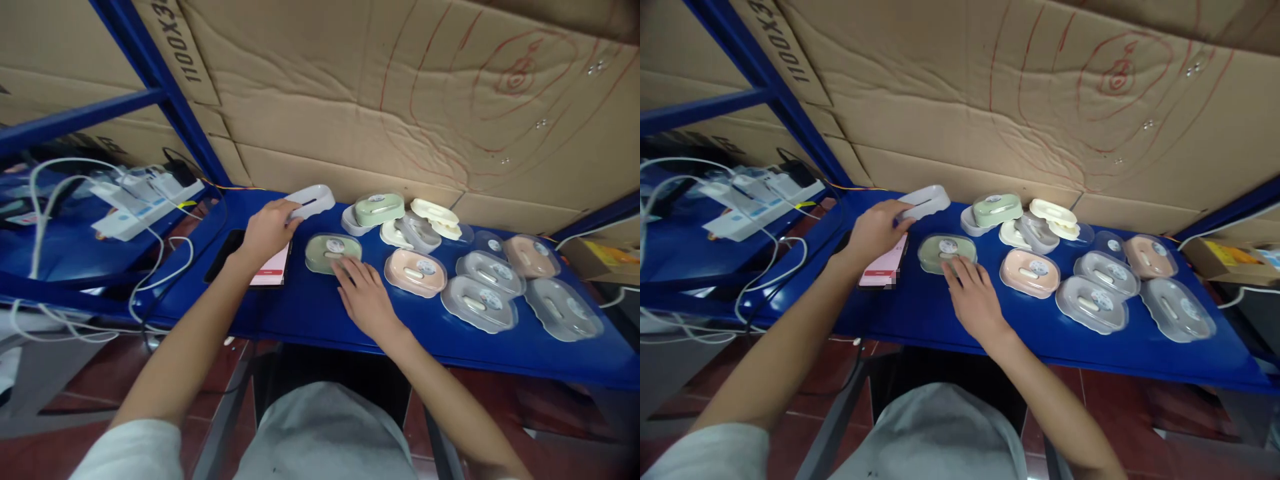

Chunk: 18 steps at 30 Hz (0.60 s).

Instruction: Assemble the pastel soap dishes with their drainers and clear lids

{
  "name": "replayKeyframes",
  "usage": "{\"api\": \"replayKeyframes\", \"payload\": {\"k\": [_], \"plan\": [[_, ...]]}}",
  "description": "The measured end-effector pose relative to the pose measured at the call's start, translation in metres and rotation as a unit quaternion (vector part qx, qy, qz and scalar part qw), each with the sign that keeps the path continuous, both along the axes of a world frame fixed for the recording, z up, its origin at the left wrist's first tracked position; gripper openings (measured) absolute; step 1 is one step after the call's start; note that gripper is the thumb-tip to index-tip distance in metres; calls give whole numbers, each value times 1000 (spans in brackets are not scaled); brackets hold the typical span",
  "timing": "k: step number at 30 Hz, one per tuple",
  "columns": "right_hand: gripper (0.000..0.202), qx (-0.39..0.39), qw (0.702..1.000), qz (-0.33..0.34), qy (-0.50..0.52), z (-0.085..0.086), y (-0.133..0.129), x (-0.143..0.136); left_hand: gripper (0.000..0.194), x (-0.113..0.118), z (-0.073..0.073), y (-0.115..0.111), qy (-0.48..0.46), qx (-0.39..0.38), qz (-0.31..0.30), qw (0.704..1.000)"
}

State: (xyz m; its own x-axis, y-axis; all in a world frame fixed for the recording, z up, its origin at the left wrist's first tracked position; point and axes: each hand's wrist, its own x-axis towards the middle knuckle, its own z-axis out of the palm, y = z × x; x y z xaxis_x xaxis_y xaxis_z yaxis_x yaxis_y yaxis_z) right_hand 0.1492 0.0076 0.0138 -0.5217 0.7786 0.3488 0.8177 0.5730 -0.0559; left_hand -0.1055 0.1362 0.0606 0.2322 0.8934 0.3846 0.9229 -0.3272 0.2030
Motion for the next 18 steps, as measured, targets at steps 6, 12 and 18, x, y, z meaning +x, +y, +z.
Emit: {"api": "replayKeyframes", "payload": {"k": [6, 12, 18], "plan": [[59, -24, 999, -14, -41, 19, 46, 7, 30, -1, 10, -82, -94, 134, -37, 986], [43, -25, 992, -105, -67, 25, 35, 66, 26, 40, -27, -162, -75, 94, -118, 986], [58, -14, 983, -148, -106, 20, 57, 70, 33, 60, -65, -172, -47, 52, -138, 988]]}}
